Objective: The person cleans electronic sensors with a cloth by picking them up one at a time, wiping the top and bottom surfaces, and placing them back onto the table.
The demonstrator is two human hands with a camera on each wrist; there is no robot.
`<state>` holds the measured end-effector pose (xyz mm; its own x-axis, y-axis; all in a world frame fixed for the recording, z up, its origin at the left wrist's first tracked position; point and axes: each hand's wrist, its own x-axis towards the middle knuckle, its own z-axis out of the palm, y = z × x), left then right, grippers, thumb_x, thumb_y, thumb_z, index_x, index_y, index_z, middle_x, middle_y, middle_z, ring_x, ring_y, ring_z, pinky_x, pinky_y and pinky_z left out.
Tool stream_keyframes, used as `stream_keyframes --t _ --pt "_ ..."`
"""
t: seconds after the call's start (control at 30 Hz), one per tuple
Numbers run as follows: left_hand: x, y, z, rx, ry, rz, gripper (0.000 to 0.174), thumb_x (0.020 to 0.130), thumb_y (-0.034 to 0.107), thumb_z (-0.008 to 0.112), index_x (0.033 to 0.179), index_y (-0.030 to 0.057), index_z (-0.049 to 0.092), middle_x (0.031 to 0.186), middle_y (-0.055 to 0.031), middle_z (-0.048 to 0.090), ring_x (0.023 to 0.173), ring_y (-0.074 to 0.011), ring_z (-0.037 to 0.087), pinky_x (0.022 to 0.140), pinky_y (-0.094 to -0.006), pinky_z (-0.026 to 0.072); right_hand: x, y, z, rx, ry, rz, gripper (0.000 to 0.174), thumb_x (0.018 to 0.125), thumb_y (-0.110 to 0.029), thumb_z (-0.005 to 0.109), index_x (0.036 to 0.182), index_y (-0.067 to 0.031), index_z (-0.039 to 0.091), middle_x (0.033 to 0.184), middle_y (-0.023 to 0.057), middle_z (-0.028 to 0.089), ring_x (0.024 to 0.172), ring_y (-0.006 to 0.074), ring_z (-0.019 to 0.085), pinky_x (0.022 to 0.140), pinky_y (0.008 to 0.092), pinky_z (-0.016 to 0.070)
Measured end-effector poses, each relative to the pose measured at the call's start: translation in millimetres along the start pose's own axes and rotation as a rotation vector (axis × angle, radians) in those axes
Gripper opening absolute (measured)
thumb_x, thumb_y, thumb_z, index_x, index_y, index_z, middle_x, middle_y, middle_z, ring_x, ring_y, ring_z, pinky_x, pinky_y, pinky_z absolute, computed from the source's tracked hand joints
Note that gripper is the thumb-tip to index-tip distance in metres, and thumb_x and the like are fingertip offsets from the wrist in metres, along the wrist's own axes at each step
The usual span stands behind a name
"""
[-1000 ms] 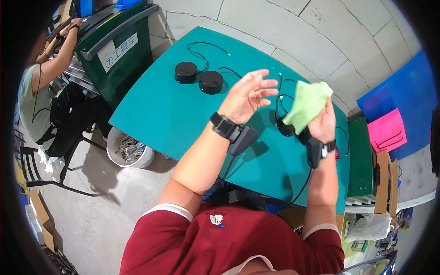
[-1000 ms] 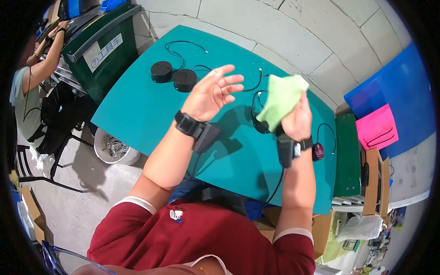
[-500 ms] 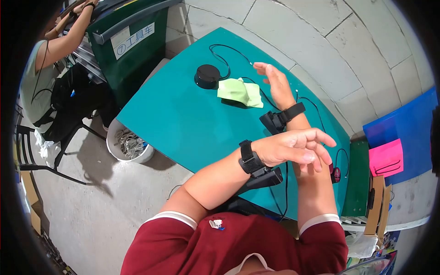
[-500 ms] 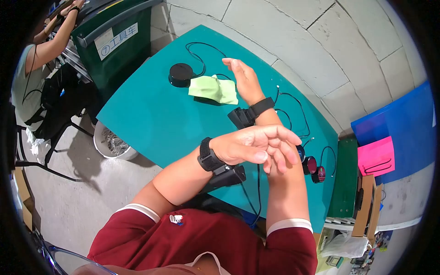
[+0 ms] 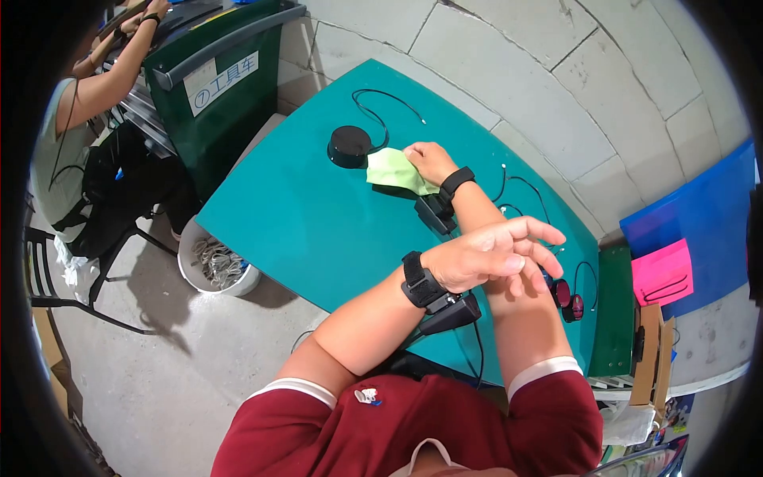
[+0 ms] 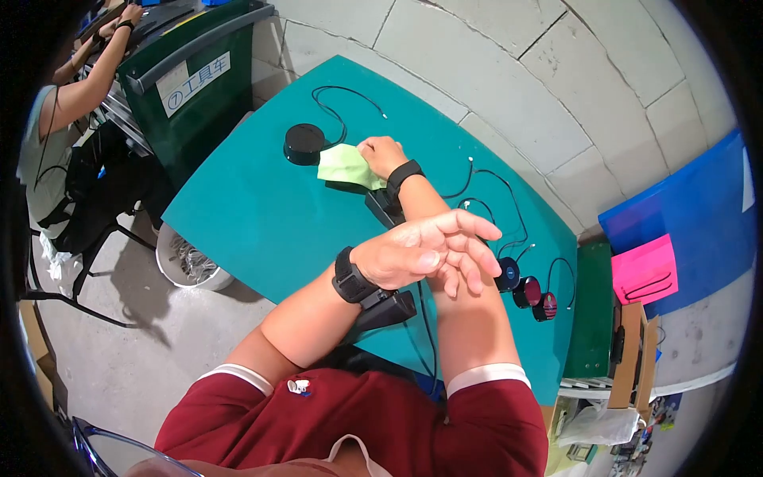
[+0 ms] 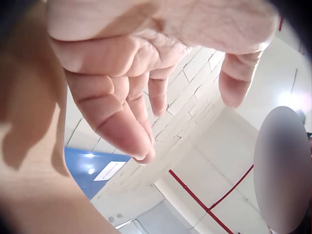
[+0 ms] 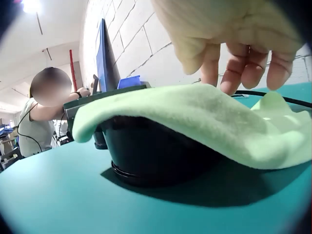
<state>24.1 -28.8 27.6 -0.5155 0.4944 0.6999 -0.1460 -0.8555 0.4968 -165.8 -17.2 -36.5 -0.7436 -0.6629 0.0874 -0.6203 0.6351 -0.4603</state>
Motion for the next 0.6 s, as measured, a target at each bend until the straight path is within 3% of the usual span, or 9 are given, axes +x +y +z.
stream_keyframes --t 0.1,0.17,0.2,0.27,0.3,0.47,0.53,0.6 --pt "0 1 -1 -0.002 0.0 0.006 0.067 0.081 0.035 0.06 0.131 0.0021 0.029 0.116 -0.0184 0.05 0.096 -0.0215 0.057 0.073 -0.0267 0.0485 4 5 -2 0.073 -0.002 0.033 0.024 0.081 -0.028 0.055 0.089 -0.007 0.065 0.085 0.0138 0.064 0.087 0.0313 0.059 0.085 0.0414 0.0385" --pt "-1 1 -2 -0.01 0.011 0.007 0.067 0.082 0.035 0.059 0.131 0.0021 0.029 0.116 -0.0182 0.05 0.096 -0.0214 0.057 0.073 -0.0268 0.0485 3 9 -4 0.133 0.244 -0.215 0.02 0.082 -0.024 0.058 0.085 -0.0042 0.061 0.083 0.0113 0.063 0.081 0.0243 0.06 0.08 0.0368 0.0427" --pt "0 1 -2 -0.009 0.012 0.008 0.066 0.082 0.035 0.059 0.131 0.0021 0.029 0.116 -0.018 0.05 0.096 -0.0213 0.058 0.073 -0.0266 0.0485 1 4 -9 0.133 0.239 -0.214 0.02 0.082 -0.024 0.058 0.085 -0.0042 0.061 0.083 0.0113 0.063 0.081 0.0243 0.06 0.08 0.0368 0.0427" --pt "0 1 -2 -0.011 0.011 0.012 0.066 0.082 0.035 0.059 0.131 0.0022 0.03 0.116 -0.0178 0.051 0.095 -0.0212 0.058 0.073 -0.0265 0.0485 -7 -19 -27 0.455 0.219 -0.209 0.017 0.084 -0.019 0.059 0.086 -0.0021 0.056 0.082 0.008 0.061 0.077 0.0167 0.058 0.073 0.0299 0.045" --pt "0 1 -1 -0.011 0.004 0.018 0.066 0.081 0.034 0.059 0.131 0.0024 0.03 0.115 -0.0176 0.051 0.094 -0.0209 0.058 0.072 -0.0258 0.0483 -12 -28 -34 0.425 0.199 -0.286 0.015 0.089 -0.019 0.054 0.089 -0.0045 0.051 0.081 -0.0004 0.055 0.076 0.0065 0.049 0.072 0.0231 0.0412" --pt "-1 3 0 -0.003 -0.006 0.02 0.064 0.081 0.034 0.059 0.131 0.003 0.031 0.115 -0.0167 0.052 0.093 -0.02 0.059 0.069 -0.0235 0.0473 -21 -64 -51 0.554 0.141 -0.341 0.015 0.086 -0.016 0.057 0.087 -0.0023 0.051 0.08 0.0025 0.058 0.075 0.0077 0.051 0.067 0.0237 0.0434" --pt "-1 4 1 -0.011 0.018 0.005 0.064 0.081 0.033 0.059 0.131 0.0033 0.031 0.114 -0.0162 0.052 0.092 -0.0193 0.059 0.068 -0.0224 0.0465 -25 -76 -55 0.741 0.065 -0.339 0.015 0.086 -0.016 0.057 0.088 -0.0026 0.051 0.079 0.0011 0.058 0.073 0.0073 0.051 0.066 0.0233 0.0429" --pt "-2 4 0 -0.008 0.02 0.002 0.064 0.081 0.033 0.059 0.131 0.0034 0.031 0.115 -0.0162 0.052 0.092 -0.0192 0.059 0.068 -0.0222 0.0464 -22 -75 -54 0.706 0.106 -0.318 0.015 0.086 -0.017 0.057 0.087 -0.0026 0.051 0.077 0.0023 0.058 0.072 0.0082 0.051 0.065 0.0237 0.0431"
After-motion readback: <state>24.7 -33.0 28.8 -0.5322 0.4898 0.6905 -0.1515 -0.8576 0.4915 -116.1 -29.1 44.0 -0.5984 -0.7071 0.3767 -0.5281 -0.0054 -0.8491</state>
